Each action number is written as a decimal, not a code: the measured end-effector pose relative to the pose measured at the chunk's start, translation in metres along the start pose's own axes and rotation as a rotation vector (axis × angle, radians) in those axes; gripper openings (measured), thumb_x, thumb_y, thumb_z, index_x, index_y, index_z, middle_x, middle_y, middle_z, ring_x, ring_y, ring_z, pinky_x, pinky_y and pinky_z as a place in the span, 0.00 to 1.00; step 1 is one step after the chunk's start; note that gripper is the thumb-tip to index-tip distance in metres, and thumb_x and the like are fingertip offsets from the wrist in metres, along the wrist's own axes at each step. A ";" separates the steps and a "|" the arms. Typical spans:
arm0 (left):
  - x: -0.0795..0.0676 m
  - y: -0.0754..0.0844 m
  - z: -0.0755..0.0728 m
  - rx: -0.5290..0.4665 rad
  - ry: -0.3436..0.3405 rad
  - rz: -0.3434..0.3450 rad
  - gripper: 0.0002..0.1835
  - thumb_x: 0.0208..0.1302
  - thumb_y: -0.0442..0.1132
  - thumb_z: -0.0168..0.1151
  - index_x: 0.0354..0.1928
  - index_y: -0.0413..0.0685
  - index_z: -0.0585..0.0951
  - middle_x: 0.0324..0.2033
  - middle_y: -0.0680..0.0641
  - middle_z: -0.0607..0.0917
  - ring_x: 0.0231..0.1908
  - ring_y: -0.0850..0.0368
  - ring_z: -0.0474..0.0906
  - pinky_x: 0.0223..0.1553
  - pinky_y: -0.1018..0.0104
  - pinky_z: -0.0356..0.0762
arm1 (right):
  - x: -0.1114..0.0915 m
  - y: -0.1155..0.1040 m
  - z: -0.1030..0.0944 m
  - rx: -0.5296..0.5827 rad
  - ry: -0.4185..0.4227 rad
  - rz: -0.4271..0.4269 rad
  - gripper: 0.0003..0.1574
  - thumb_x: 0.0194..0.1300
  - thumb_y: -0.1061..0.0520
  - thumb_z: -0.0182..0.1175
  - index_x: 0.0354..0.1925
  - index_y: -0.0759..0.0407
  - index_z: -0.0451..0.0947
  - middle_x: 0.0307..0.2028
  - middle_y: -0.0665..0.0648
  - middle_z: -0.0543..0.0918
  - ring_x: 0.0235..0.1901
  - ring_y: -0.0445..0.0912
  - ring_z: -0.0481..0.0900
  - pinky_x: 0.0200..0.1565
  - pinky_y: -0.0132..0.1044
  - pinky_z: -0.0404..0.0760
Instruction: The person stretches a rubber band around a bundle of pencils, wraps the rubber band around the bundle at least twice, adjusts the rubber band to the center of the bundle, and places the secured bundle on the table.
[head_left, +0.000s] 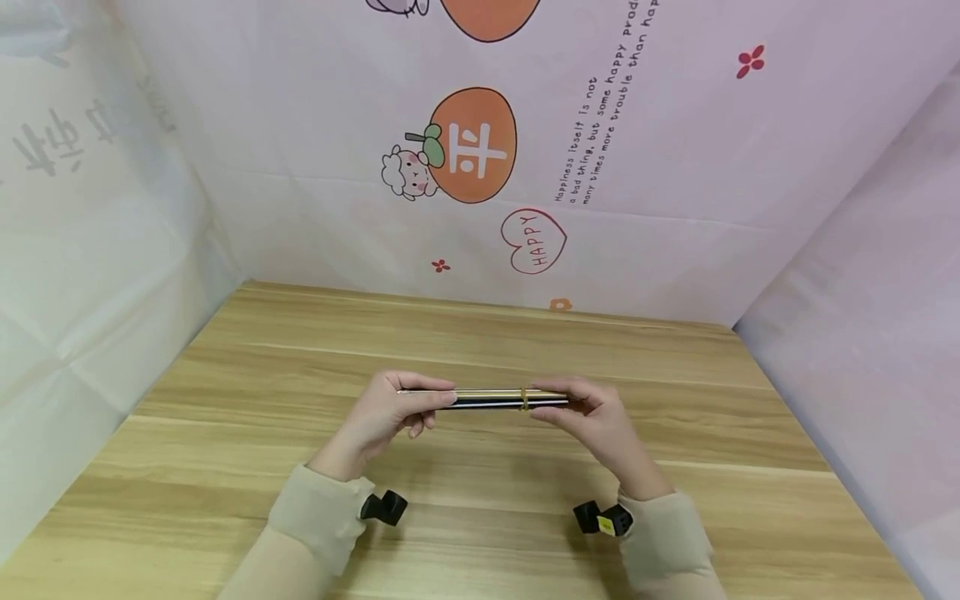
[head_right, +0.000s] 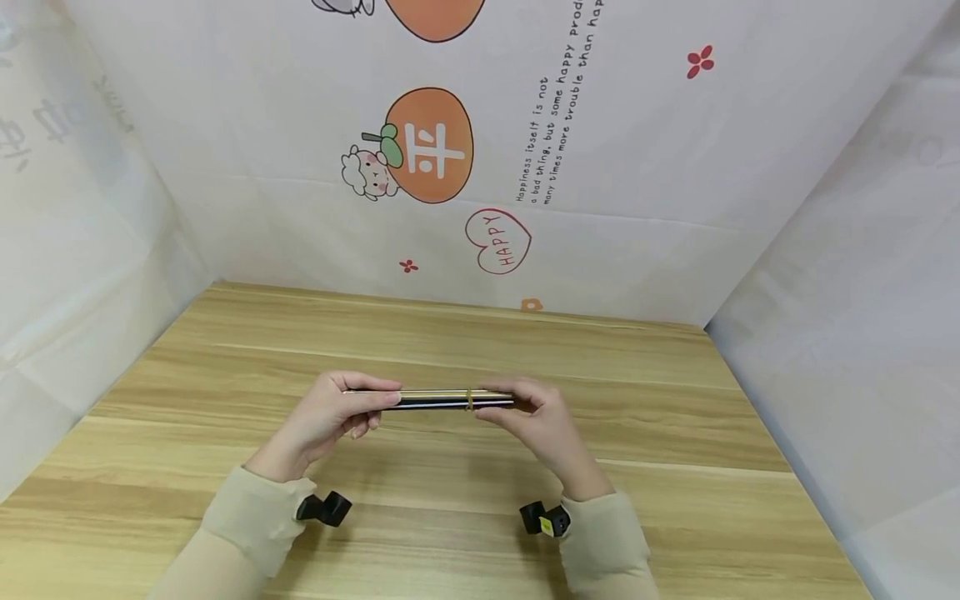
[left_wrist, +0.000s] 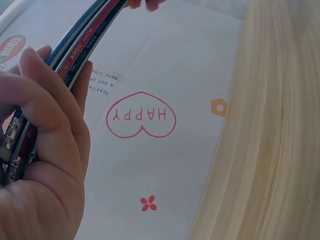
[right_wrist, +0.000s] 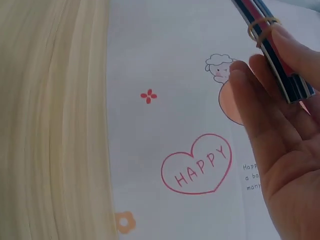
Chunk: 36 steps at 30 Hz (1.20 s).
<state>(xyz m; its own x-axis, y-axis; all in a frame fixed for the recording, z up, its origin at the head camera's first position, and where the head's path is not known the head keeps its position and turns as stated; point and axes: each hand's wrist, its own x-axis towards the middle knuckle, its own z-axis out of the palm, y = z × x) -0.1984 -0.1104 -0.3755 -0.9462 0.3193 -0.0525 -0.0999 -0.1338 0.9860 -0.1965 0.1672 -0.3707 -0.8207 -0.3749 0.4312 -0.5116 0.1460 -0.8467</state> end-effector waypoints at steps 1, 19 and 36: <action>0.000 0.000 0.000 0.003 -0.003 0.003 0.17 0.49 0.38 0.71 0.40 0.36 0.84 0.18 0.48 0.83 0.16 0.63 0.73 0.15 0.76 0.67 | 0.000 0.000 0.000 -0.035 0.001 -0.001 0.18 0.52 0.65 0.67 0.44 0.64 0.81 0.40 0.61 0.84 0.35 0.42 0.82 0.34 0.32 0.81; 0.006 -0.009 0.012 0.047 -0.033 0.018 0.17 0.50 0.37 0.71 0.41 0.32 0.83 0.17 0.48 0.83 0.15 0.62 0.72 0.13 0.75 0.66 | 0.002 -0.021 0.010 -0.318 -0.053 -0.175 0.18 0.42 0.68 0.72 0.37 0.68 0.83 0.34 0.61 0.86 0.31 0.47 0.83 0.30 0.29 0.80; 0.004 -0.012 0.025 0.068 -0.049 0.015 0.17 0.49 0.38 0.72 0.39 0.34 0.84 0.19 0.47 0.84 0.15 0.60 0.74 0.13 0.74 0.66 | 0.005 -0.011 0.016 -0.704 -0.066 -0.459 0.19 0.42 0.51 0.74 0.36 0.56 0.86 0.29 0.47 0.86 0.27 0.38 0.80 0.43 0.46 0.78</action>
<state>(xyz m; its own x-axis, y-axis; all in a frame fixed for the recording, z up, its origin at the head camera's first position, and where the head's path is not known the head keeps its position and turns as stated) -0.1933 -0.0837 -0.3831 -0.9310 0.3637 -0.0315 -0.0632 -0.0755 0.9951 -0.1910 0.1495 -0.3646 -0.4870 -0.5858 0.6478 -0.8481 0.4944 -0.1905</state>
